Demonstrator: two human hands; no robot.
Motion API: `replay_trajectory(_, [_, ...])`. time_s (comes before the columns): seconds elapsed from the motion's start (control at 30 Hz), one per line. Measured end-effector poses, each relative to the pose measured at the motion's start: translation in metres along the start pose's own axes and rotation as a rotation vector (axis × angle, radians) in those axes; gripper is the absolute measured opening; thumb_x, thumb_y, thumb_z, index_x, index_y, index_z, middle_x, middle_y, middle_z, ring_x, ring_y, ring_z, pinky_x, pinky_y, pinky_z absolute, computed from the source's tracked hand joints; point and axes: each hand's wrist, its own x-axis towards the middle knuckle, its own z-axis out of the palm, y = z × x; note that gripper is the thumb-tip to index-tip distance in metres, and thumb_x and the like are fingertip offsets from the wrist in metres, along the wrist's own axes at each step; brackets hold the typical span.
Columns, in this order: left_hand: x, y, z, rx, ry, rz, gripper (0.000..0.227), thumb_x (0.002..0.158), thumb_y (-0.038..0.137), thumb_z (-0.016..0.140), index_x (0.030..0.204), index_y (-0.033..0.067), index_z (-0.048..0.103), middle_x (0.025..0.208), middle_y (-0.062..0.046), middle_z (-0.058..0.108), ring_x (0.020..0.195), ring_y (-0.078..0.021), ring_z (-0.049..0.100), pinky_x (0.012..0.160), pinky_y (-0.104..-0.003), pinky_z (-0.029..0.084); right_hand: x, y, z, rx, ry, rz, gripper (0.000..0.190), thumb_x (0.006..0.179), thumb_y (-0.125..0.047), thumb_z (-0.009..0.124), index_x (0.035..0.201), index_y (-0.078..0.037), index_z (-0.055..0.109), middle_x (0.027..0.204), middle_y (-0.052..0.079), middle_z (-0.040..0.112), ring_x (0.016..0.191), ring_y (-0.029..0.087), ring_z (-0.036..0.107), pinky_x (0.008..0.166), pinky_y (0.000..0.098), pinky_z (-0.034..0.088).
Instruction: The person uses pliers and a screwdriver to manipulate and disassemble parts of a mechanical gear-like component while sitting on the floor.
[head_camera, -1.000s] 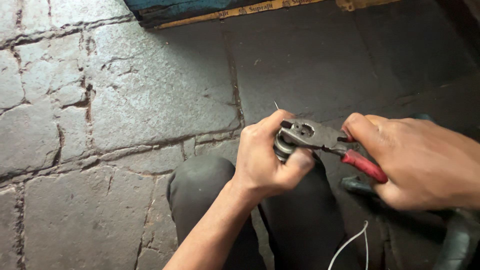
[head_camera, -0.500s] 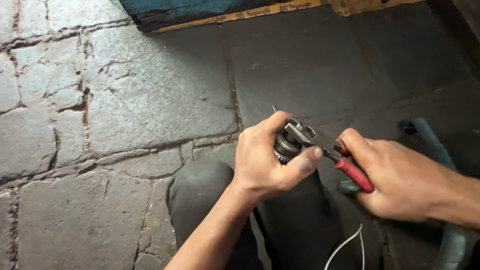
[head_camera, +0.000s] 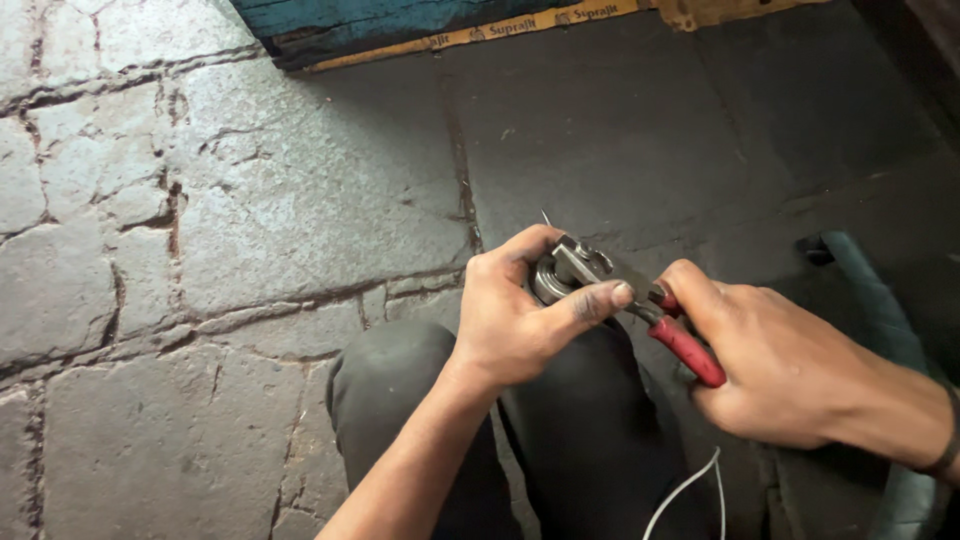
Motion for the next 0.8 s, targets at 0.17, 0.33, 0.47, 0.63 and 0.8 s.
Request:
replay_trajectory(0.17, [0.0, -0.004, 0.001, -0.027, 0.033, 0.003, 0.032, 0.084, 0.026, 0.087, 0.097, 0.0015, 0.072, 0.081, -0.001, 0.074, 0.075, -0.004, 0.067, 0.068, -0.021, 0.055, 0.0, -0.004, 0.005, 0.07, 0.001, 0.05, 0.049, 0.069, -0.009, 0.074, 0.11, -0.012, 0.047, 0.073, 0.01, 0.062, 0.068, 0.03, 0.068, 0.064, 0.0449, 0.05])
replay_trajectory(0.33, [0.002, -0.009, 0.0, -0.038, 0.045, -0.002, 0.033, 0.082, 0.025, 0.087, 0.098, 0.0017, 0.071, 0.08, 0.0, 0.074, 0.074, -0.0039, 0.067, 0.066, -0.021, 0.055, 0.003, 0.002, 0.015, 0.142, 0.061, 0.01, 0.048, 0.065, -0.008, 0.073, 0.105, -0.01, 0.046, 0.068, 0.012, 0.065, 0.067, 0.031, 0.07, 0.062, 0.0457, 0.05])
replay_trajectory(0.47, [0.001, -0.011, 0.001, -0.101, 0.059, -0.011, 0.031, 0.084, 0.025, 0.086, 0.097, 0.0008, 0.071, 0.08, 0.0, 0.073, 0.074, -0.0038, 0.066, 0.066, -0.021, 0.054, 0.004, 0.002, 0.023, 0.14, 0.05, 0.006, 0.047, 0.065, -0.007, 0.072, 0.104, -0.009, 0.046, 0.071, 0.013, 0.064, 0.069, 0.031, 0.069, 0.063, 0.0458, 0.051])
replay_trajectory(0.63, [0.002, -0.011, -0.001, -0.142, 0.028, -0.023, 0.031, 0.086, 0.025, 0.085, 0.097, 0.0006, 0.069, 0.079, 0.0, 0.07, 0.071, -0.0041, 0.062, 0.063, -0.021, 0.051, 0.007, -0.002, 0.001, 0.025, 0.044, -0.102, 0.051, 0.065, -0.009, 0.074, 0.109, -0.012, 0.046, 0.079, 0.013, 0.066, 0.078, 0.035, 0.07, 0.068, 0.0471, 0.052])
replay_trajectory(0.8, [0.005, -0.012, -0.006, -0.12, -0.097, 0.001, 0.034, 0.084, 0.026, 0.088, 0.095, 0.0014, 0.068, 0.081, 0.001, 0.069, 0.073, -0.0037, 0.061, 0.066, -0.021, 0.052, 0.009, 0.005, -0.034, -0.194, -0.1, -0.004, 0.058, 0.069, -0.007, 0.073, 0.12, -0.018, 0.046, 0.092, 0.01, 0.068, 0.089, 0.032, 0.07, 0.076, 0.0485, 0.052])
